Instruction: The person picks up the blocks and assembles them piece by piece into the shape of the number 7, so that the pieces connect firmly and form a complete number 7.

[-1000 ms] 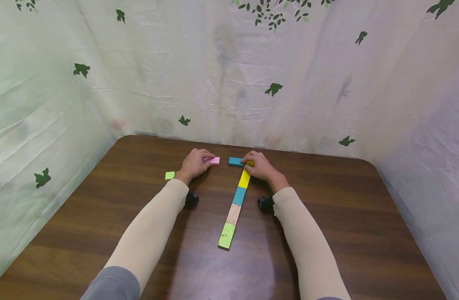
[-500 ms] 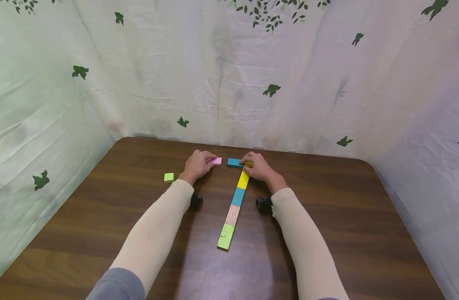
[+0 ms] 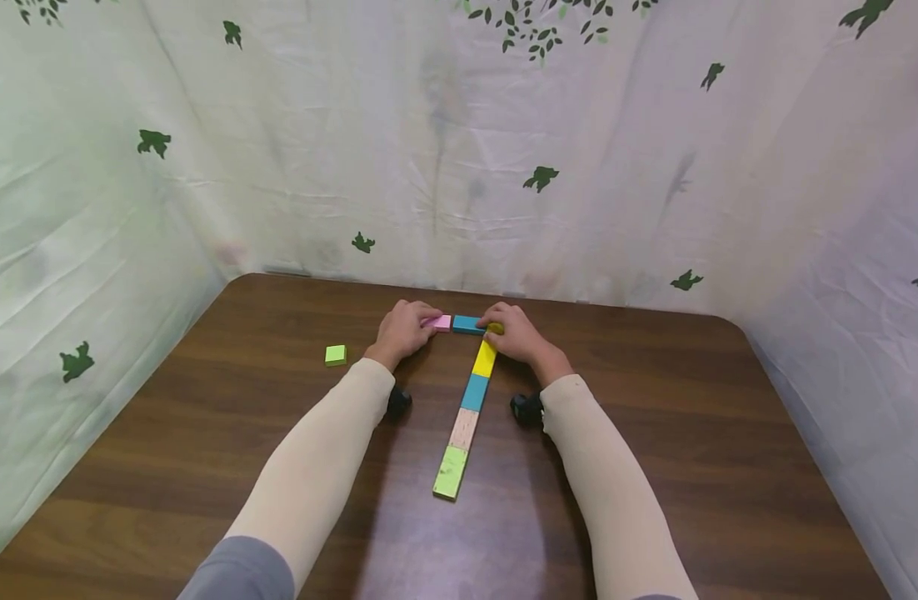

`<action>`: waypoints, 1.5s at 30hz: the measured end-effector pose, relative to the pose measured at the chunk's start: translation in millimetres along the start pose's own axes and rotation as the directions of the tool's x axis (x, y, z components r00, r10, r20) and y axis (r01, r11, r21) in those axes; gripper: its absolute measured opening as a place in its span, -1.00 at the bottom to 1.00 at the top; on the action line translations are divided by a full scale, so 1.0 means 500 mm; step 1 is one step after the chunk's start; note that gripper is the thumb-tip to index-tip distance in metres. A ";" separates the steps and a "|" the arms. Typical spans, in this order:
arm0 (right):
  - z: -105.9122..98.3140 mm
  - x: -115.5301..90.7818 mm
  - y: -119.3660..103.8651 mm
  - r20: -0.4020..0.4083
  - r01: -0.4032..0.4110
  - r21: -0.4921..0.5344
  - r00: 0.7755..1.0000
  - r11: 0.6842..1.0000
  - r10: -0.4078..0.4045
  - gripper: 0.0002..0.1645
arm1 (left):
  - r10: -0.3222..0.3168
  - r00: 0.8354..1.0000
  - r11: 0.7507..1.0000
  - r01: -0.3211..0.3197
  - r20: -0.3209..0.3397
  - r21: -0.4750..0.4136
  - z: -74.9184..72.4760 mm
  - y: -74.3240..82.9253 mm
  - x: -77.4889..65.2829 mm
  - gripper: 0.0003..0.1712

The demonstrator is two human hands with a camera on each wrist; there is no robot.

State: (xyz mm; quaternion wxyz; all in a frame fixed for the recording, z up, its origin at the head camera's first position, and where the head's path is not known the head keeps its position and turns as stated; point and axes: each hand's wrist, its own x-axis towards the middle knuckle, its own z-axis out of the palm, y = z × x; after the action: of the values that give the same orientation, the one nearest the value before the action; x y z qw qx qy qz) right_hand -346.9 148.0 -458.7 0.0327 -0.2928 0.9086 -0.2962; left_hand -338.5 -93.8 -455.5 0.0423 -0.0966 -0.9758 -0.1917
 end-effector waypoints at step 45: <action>0.004 0.002 0.001 -0.004 -0.014 -0.008 1.000 1.000 0.014 -0.67 | -0.062 0.997 0.998 0.063 0.037 -0.023 0.008 0.021 0.002 -0.56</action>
State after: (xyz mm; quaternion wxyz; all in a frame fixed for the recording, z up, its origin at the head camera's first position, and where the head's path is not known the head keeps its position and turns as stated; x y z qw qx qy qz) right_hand -347.5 147.1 -460.6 0.0319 -0.2860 0.9118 -0.2928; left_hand -337.7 -82.3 -455.3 0.0175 -0.0702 -0.9765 -0.2031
